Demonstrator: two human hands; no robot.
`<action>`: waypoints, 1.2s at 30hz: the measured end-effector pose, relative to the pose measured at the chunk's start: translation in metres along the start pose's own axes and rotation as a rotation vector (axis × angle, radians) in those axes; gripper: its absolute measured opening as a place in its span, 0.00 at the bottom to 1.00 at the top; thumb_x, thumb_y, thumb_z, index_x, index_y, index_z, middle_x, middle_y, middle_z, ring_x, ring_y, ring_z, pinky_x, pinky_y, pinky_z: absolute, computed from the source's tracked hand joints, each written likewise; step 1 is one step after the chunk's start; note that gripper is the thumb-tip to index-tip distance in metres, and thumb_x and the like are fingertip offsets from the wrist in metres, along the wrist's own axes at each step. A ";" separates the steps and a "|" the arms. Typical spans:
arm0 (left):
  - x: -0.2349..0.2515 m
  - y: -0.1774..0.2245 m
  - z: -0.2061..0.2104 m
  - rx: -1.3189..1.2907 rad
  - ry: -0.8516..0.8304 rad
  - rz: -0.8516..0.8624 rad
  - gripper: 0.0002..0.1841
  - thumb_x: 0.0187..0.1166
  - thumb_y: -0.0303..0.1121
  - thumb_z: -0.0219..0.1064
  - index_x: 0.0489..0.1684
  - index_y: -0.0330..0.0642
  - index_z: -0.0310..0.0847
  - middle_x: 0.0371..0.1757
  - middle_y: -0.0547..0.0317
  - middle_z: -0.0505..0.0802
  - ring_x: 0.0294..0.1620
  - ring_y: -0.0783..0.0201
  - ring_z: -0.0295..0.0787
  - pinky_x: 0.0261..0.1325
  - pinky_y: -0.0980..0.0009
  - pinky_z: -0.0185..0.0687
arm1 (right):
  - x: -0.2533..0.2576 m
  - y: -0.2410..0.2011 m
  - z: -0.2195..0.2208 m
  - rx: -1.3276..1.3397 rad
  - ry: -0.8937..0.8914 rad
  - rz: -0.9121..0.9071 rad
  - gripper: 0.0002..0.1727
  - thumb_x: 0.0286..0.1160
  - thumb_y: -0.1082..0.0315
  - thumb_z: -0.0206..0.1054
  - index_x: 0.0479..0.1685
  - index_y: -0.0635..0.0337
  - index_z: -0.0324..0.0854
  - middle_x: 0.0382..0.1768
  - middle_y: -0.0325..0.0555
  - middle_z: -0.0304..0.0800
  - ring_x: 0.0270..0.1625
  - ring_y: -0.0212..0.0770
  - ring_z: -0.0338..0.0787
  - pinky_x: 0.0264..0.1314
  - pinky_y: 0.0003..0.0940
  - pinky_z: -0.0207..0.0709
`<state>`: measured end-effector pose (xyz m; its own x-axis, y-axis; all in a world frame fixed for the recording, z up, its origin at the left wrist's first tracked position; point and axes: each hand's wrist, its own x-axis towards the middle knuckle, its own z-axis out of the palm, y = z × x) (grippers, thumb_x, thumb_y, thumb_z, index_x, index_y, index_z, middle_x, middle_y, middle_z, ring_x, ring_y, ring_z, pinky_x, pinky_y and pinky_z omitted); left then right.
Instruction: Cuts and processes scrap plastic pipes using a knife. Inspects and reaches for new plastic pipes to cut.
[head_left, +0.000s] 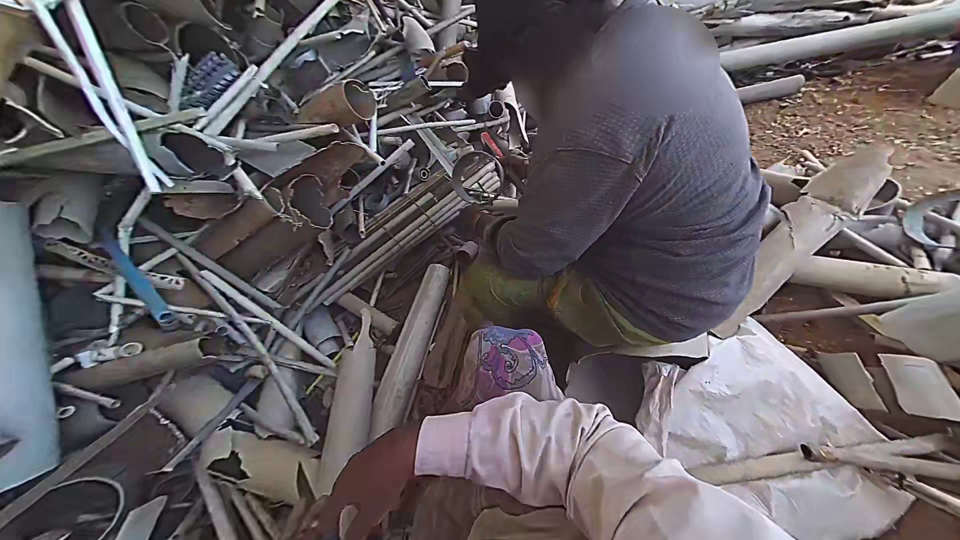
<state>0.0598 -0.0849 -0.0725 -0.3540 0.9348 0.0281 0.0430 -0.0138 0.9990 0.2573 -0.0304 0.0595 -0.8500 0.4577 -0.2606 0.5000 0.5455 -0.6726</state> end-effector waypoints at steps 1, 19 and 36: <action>0.008 -0.010 -0.004 -0.005 0.013 -0.030 0.24 0.82 0.23 0.46 0.77 0.22 0.57 0.55 0.54 0.85 0.44 0.75 0.84 0.51 0.74 0.82 | 0.009 0.023 0.004 -0.009 0.008 -0.066 0.22 0.87 0.59 0.66 0.67 0.69 0.84 0.59 0.68 0.90 0.61 0.64 0.89 0.62 0.65 0.79; 0.039 -0.020 0.033 -0.207 0.149 -0.118 0.21 0.79 0.18 0.55 0.72 0.23 0.70 0.56 0.44 0.90 0.53 0.65 0.87 0.59 0.69 0.81 | 0.077 0.072 0.043 0.474 -0.121 0.288 0.39 0.85 0.63 0.68 0.93 0.58 0.53 0.60 0.60 0.87 0.44 0.49 0.96 0.51 0.45 0.91; 0.018 -0.004 0.017 -0.101 -0.068 0.327 0.20 0.83 0.22 0.53 0.70 0.20 0.74 0.58 0.42 0.92 0.62 0.62 0.89 0.73 0.66 0.79 | 0.066 0.053 0.057 1.255 0.218 0.306 0.11 0.87 0.80 0.53 0.62 0.65 0.68 0.35 0.54 0.90 0.30 0.47 0.94 0.35 0.42 0.92</action>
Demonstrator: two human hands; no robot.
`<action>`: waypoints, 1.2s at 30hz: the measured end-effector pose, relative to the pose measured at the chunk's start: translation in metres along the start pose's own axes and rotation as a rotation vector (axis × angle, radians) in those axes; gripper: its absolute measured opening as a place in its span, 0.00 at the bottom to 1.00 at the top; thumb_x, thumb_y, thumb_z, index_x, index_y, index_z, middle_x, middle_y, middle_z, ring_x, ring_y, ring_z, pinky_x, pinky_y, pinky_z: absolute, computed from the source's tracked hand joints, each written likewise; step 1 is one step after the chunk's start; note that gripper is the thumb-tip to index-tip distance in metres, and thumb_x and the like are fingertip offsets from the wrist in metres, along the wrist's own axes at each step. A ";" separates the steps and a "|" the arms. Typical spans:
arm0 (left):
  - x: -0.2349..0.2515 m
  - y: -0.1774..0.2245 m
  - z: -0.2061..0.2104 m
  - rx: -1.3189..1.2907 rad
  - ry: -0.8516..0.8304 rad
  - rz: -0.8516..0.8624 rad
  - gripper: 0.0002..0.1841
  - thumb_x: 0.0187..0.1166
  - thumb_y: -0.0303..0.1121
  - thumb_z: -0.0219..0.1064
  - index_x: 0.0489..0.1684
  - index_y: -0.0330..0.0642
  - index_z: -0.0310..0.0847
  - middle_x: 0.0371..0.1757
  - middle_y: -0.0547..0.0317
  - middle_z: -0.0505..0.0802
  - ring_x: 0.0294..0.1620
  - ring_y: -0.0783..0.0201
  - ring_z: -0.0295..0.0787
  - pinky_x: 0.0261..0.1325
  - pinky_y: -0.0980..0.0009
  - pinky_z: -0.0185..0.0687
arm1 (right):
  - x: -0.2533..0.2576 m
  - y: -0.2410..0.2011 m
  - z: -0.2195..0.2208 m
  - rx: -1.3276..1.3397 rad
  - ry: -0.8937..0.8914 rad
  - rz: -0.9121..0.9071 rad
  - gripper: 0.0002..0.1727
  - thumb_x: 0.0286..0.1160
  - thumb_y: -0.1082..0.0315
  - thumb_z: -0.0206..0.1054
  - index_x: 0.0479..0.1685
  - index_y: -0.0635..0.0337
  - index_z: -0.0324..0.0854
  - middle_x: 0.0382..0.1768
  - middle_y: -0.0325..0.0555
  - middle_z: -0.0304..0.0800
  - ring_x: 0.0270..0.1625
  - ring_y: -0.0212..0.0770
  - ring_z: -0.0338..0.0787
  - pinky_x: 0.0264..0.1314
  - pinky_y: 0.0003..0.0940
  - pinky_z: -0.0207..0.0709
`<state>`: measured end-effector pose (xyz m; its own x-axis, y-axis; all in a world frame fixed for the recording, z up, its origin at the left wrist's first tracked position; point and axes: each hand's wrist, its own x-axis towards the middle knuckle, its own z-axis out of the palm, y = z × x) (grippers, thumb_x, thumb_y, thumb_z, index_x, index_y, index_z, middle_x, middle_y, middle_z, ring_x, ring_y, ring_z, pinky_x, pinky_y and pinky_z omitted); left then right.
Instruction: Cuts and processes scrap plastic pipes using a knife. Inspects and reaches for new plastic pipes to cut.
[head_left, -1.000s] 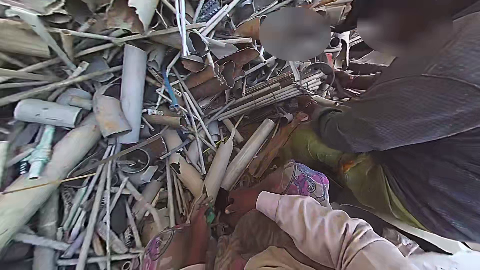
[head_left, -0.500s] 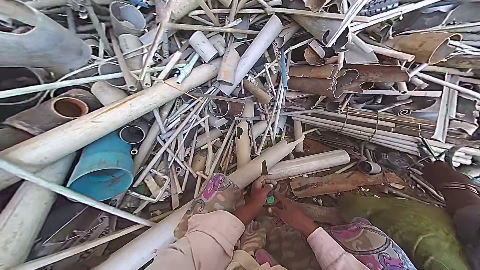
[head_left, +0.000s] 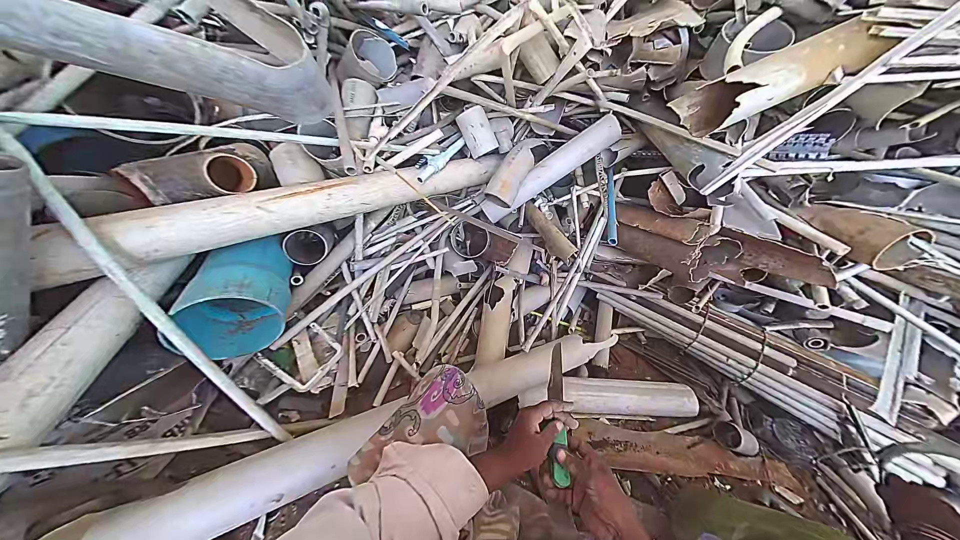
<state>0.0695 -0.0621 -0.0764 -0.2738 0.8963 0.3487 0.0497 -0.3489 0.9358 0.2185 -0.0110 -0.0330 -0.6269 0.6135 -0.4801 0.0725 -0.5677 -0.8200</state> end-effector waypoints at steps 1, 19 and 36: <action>-0.001 0.000 -0.001 -0.004 -0.006 0.010 0.20 0.83 0.22 0.54 0.71 0.20 0.73 0.58 0.42 0.92 0.62 0.61 0.89 0.73 0.66 0.79 | -0.003 0.000 0.000 0.007 -0.005 -0.004 0.10 0.86 0.80 0.53 0.61 0.64 0.69 0.34 0.53 0.90 0.29 0.47 0.93 0.34 0.41 0.92; 0.006 -0.007 0.001 0.070 0.010 -0.526 0.26 0.89 0.33 0.58 0.84 0.32 0.62 0.66 0.36 0.85 0.54 0.51 0.91 0.62 0.58 0.85 | -0.010 -0.100 -0.064 -0.087 -0.059 -0.349 0.20 0.58 0.81 0.61 0.54 0.63 0.68 0.33 0.51 0.93 0.28 0.43 0.94 0.27 0.33 0.89; 0.012 -0.030 0.012 0.341 -0.461 -0.765 0.23 0.89 0.36 0.59 0.76 0.31 0.73 0.66 0.32 0.85 0.61 0.42 0.87 0.70 0.47 0.77 | 0.019 -0.077 -0.063 -0.415 0.118 -0.220 0.05 0.88 0.72 0.60 0.43 0.64 0.74 0.17 0.39 0.76 0.11 0.29 0.70 0.13 0.22 0.68</action>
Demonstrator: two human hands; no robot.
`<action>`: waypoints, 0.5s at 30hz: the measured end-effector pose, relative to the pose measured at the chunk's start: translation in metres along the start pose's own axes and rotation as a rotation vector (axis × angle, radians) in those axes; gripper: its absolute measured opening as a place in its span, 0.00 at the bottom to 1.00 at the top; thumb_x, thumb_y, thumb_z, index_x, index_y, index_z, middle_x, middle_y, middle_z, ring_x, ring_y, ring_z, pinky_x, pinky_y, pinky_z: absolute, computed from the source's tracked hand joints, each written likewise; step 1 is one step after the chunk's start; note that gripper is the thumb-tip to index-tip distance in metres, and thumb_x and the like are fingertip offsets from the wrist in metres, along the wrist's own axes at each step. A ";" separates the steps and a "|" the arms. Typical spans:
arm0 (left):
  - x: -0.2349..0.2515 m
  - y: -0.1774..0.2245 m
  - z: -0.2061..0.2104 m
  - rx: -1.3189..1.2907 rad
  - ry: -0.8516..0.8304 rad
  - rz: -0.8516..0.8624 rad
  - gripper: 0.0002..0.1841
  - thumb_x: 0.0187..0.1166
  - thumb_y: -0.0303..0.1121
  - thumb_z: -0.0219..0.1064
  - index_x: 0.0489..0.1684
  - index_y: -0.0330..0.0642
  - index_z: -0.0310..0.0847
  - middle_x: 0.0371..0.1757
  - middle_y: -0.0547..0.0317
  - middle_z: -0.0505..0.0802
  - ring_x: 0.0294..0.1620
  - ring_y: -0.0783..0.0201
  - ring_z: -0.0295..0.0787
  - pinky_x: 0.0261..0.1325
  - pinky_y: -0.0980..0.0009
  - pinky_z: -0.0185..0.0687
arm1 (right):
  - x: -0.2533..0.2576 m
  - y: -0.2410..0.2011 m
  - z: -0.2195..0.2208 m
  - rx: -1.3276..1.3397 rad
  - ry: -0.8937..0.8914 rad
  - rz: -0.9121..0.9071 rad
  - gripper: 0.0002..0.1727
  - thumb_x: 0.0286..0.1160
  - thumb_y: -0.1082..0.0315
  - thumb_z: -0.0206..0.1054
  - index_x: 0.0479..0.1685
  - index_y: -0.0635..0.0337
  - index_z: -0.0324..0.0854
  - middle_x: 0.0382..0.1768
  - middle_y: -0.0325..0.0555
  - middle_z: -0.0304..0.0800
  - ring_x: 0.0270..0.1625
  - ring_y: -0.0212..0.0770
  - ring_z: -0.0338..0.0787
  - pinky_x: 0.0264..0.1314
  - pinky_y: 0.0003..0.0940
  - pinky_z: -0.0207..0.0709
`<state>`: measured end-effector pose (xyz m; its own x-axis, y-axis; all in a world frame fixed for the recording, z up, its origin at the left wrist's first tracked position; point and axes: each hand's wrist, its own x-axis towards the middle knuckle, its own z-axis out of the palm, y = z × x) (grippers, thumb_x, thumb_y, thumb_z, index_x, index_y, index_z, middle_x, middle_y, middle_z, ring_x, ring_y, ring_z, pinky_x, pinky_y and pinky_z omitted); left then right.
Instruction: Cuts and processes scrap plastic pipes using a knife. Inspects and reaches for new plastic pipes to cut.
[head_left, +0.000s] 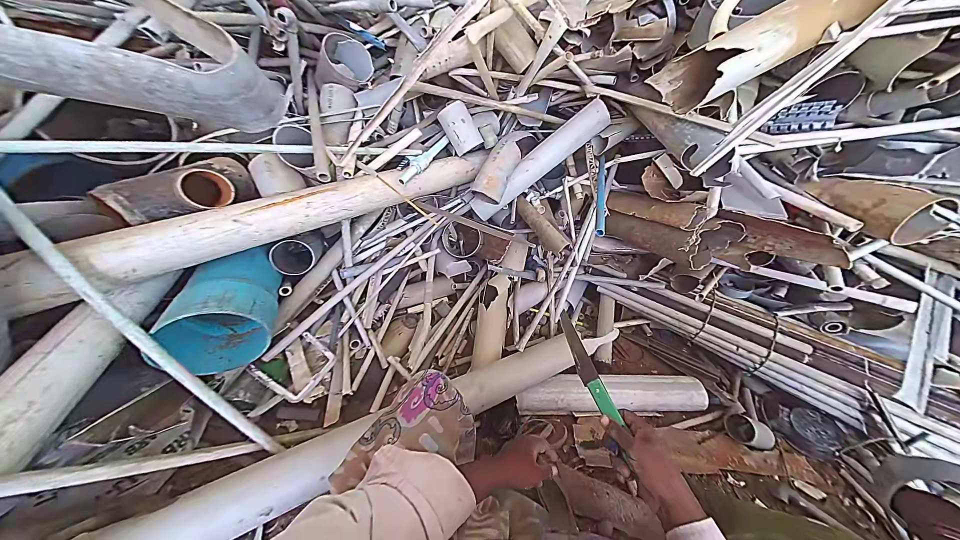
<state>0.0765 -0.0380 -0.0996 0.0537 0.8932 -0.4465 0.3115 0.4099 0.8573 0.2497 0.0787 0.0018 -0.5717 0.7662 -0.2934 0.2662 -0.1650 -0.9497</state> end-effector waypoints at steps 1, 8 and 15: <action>0.000 -0.002 0.000 0.053 -0.017 0.005 0.23 0.88 0.37 0.61 0.76 0.30 0.74 0.67 0.30 0.84 0.64 0.39 0.85 0.72 0.44 0.74 | -0.002 -0.001 -0.001 0.021 0.009 -0.011 0.04 0.88 0.73 0.60 0.43 0.64 0.74 0.17 0.39 0.76 0.10 0.29 0.71 0.12 0.21 0.68; -0.009 0.002 0.000 0.329 -0.075 0.107 0.23 0.88 0.39 0.60 0.72 0.29 0.77 0.69 0.28 0.83 0.73 0.35 0.78 0.79 0.38 0.64 | -0.015 -0.001 -0.002 0.051 0.012 -0.069 0.04 0.87 0.73 0.59 0.43 0.64 0.74 0.17 0.38 0.76 0.11 0.28 0.71 0.12 0.21 0.69; -0.011 0.001 -0.001 0.305 -0.015 0.157 0.22 0.88 0.37 0.60 0.68 0.26 0.79 0.66 0.27 0.85 0.71 0.35 0.80 0.77 0.39 0.66 | -0.009 0.004 -0.004 -0.411 0.070 -0.151 0.08 0.83 0.68 0.67 0.46 0.65 0.78 0.19 0.40 0.75 0.16 0.33 0.74 0.21 0.31 0.72</action>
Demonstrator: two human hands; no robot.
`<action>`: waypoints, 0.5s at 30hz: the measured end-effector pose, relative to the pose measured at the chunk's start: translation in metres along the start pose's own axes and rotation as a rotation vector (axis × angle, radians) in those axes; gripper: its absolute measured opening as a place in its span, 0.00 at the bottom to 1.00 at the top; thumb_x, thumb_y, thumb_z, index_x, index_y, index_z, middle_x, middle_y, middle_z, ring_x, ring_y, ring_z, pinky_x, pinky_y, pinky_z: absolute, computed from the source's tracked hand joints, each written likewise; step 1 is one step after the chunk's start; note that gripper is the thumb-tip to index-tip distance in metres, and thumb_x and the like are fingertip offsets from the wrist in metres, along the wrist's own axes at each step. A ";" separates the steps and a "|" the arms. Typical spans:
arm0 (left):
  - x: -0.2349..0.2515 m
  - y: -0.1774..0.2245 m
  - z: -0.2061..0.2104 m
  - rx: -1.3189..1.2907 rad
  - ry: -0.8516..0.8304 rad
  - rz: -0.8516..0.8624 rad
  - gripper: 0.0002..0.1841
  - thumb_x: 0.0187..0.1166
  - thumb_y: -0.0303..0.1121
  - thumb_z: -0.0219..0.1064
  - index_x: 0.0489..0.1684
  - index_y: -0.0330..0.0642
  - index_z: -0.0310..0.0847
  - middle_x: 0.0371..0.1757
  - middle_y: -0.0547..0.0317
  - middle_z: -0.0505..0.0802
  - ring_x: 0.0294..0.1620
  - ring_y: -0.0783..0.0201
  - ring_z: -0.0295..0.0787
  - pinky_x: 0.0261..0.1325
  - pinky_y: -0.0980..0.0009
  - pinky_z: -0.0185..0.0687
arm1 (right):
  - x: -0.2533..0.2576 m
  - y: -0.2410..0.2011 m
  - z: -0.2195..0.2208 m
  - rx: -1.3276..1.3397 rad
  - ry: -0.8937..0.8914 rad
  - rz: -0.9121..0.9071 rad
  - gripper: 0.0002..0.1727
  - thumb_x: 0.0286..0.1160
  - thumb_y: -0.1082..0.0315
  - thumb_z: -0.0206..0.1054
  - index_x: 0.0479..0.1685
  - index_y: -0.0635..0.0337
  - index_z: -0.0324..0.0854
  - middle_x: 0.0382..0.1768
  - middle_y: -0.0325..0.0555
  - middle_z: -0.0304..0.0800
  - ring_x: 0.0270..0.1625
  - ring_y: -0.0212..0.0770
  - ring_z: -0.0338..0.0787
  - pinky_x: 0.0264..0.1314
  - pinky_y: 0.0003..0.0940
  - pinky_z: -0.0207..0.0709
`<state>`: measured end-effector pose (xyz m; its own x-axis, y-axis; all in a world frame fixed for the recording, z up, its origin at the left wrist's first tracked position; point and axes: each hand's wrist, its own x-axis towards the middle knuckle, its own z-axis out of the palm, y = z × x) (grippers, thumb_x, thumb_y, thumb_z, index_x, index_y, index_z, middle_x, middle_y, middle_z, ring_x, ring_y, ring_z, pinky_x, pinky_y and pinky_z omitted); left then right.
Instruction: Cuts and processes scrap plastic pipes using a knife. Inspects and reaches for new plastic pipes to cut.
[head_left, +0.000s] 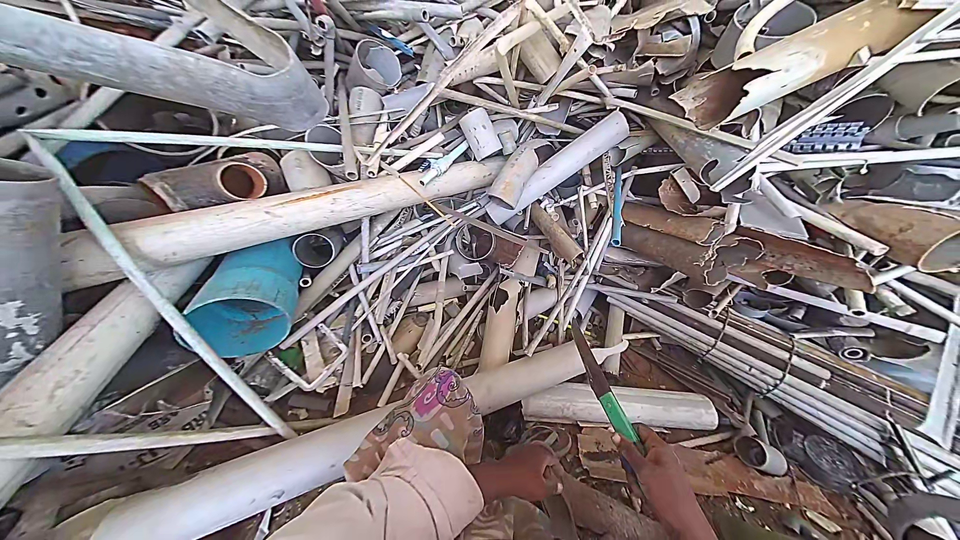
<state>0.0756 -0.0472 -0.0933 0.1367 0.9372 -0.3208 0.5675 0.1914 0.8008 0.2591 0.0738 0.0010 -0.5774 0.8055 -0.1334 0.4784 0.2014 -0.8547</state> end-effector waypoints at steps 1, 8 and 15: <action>0.000 0.001 0.000 -0.004 -0.002 0.001 0.21 0.88 0.36 0.60 0.68 0.26 0.79 0.66 0.28 0.85 0.71 0.35 0.80 0.77 0.40 0.66 | 0.001 -0.001 -0.001 -0.146 0.003 -0.009 0.11 0.82 0.65 0.69 0.48 0.66 0.80 0.22 0.43 0.77 0.21 0.39 0.76 0.28 0.39 0.73; 0.000 -0.001 -0.001 -0.003 -0.020 0.005 0.21 0.88 0.36 0.60 0.68 0.27 0.79 0.64 0.28 0.86 0.68 0.35 0.81 0.75 0.39 0.68 | -0.002 -0.013 0.003 -0.527 -0.197 -0.050 0.18 0.83 0.59 0.69 0.58 0.67 0.83 0.37 0.60 0.88 0.41 0.59 0.88 0.50 0.61 0.79; -0.007 0.008 -0.031 -0.174 0.012 0.030 0.22 0.87 0.32 0.60 0.75 0.27 0.74 0.67 0.29 0.85 0.67 0.40 0.84 0.76 0.45 0.72 | -0.013 -0.022 0.000 -0.501 -0.153 -0.050 0.17 0.84 0.63 0.67 0.59 0.69 0.83 0.40 0.65 0.90 0.44 0.63 0.90 0.52 0.65 0.78</action>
<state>0.0539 -0.0435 -0.0687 0.1409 0.9466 -0.2901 0.4141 0.2098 0.8857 0.2561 0.0587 0.0214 -0.6798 0.7051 -0.2018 0.6837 0.5095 -0.5225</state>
